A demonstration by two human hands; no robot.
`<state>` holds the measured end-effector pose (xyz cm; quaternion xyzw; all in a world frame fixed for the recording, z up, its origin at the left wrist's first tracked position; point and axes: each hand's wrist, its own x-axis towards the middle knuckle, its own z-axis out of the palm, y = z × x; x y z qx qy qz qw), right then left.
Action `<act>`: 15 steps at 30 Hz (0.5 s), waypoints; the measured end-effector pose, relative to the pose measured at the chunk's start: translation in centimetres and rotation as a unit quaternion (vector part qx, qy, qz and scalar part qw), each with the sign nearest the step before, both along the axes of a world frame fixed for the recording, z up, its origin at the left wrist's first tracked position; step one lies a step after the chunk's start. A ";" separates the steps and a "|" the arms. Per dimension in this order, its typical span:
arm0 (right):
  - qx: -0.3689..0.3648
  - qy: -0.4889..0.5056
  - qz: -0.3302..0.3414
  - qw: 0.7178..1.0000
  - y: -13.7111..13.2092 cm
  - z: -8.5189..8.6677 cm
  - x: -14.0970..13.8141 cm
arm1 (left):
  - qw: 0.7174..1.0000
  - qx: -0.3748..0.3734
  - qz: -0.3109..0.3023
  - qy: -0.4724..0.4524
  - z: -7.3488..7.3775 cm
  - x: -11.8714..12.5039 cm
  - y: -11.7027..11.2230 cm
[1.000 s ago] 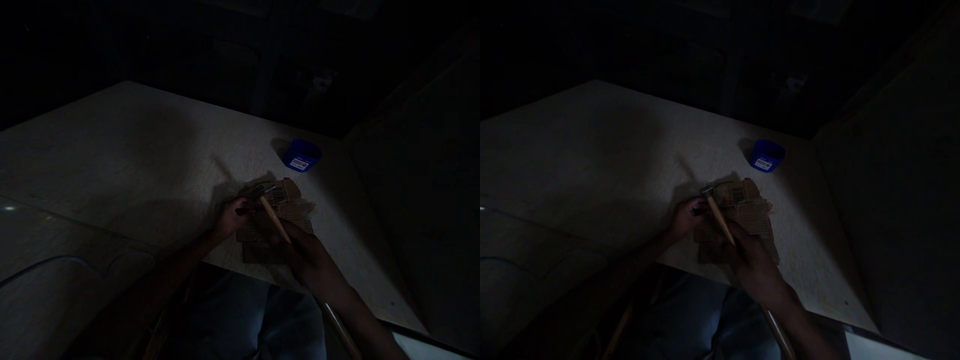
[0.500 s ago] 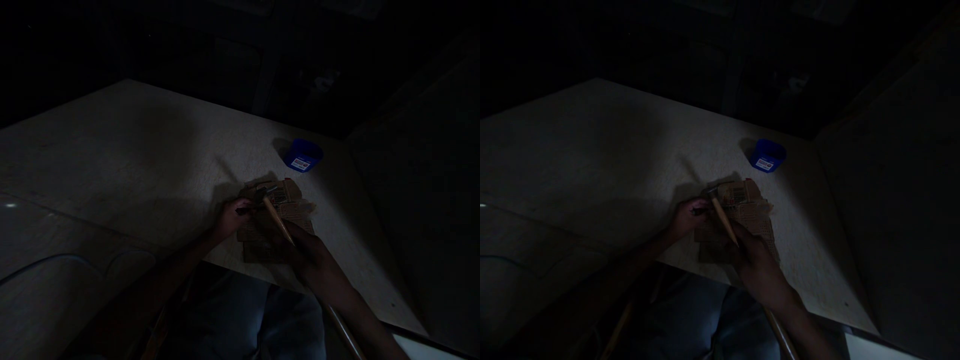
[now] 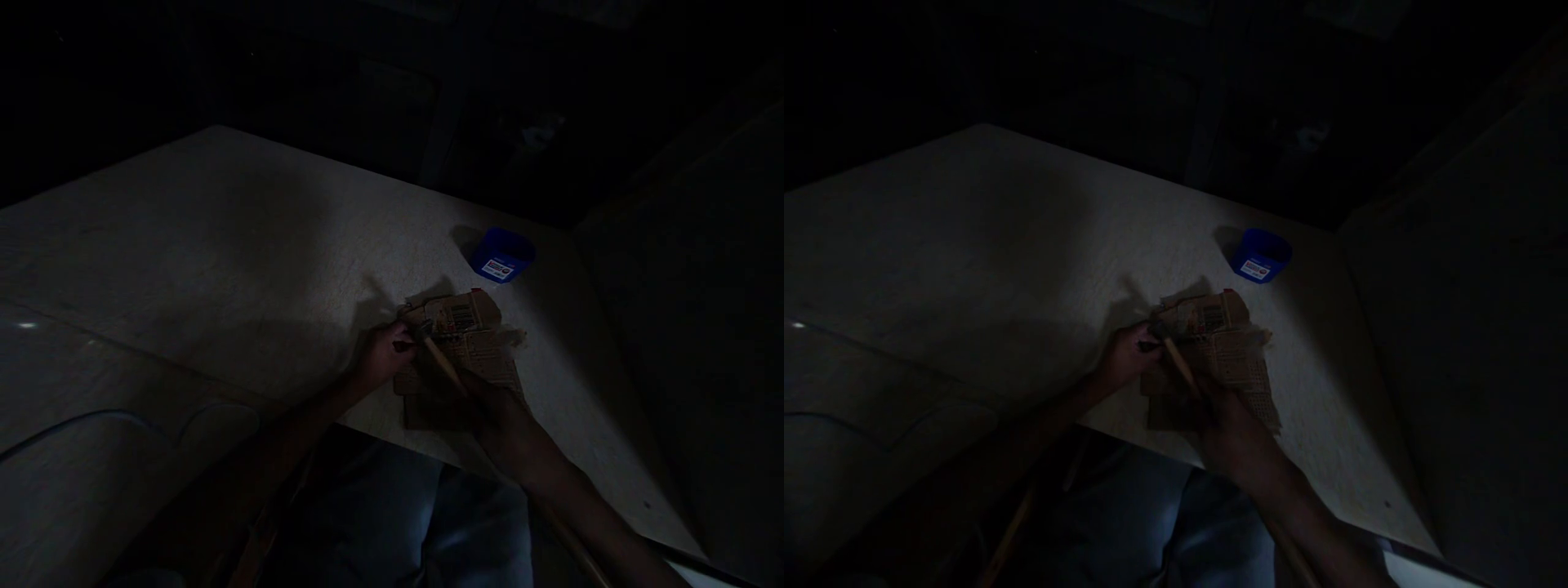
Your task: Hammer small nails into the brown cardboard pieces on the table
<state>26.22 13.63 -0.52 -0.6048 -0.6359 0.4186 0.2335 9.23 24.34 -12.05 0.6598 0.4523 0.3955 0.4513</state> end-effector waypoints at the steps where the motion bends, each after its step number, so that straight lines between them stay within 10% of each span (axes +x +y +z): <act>1: -0.004 0.002 0.003 1.000 -0.2 0.2 0.1 | 1.000 -0.004 0.006 0.001 0.1 0.0 0.0; 15: 0.012 0.027 -0.014 0.999 -0.2 1.0 0.3 | 0.999 0.027 -0.021 0.006 -0.1 0.1 0.0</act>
